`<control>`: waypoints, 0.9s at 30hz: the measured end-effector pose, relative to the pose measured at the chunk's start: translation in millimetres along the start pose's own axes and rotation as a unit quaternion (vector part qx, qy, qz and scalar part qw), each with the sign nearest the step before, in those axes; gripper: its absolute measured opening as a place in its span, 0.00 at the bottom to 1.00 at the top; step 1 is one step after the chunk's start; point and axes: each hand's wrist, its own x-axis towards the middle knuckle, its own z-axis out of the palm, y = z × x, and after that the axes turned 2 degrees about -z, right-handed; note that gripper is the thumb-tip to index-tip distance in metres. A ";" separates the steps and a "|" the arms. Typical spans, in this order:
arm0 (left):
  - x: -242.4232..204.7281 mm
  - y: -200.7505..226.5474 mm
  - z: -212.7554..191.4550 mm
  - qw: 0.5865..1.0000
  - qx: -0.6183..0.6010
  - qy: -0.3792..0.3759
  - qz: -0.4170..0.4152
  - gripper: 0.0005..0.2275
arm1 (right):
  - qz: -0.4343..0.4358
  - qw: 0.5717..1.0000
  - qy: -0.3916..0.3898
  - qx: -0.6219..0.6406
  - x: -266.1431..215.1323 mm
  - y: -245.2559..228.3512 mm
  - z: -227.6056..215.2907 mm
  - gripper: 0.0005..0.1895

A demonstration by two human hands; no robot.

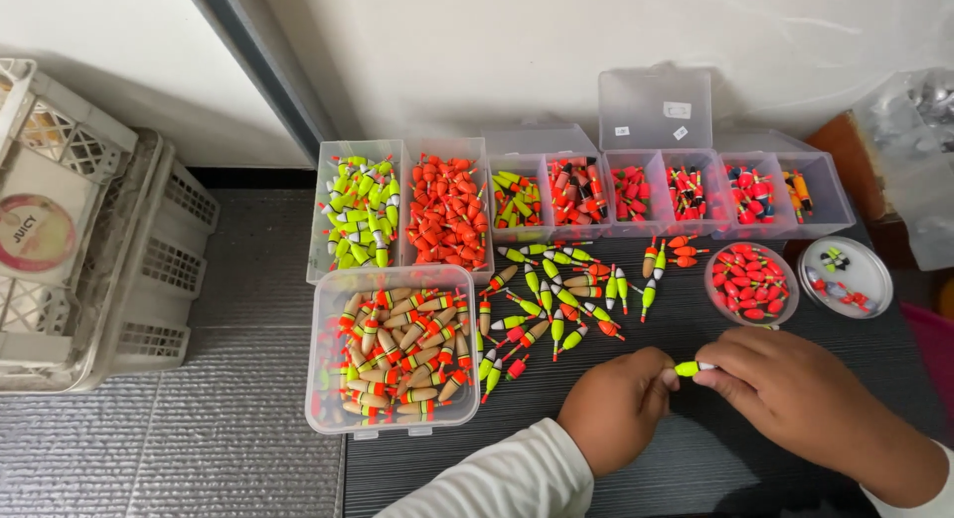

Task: Assembling fishing floats by manually inserting stems into foam float bodies.

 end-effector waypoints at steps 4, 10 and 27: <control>0.5 -0.1 0.7 1.000 0.015 0.000 -0.013 0.04 | 0.016 1.000 -0.022 0.013 0.1 -0.6 2.7 0.15; 0.3 1.4 -1.8 0.999 -0.008 -0.013 -0.031 0.05 | -0.022 0.998 0.053 -0.020 -2.1 5.5 6.6 0.12; 3.3 -8.6 1.3 0.998 -0.056 -0.003 -0.021 0.08 | 0.162 0.978 -0.103 -0.085 19.8 -3.0 -11.6 0.17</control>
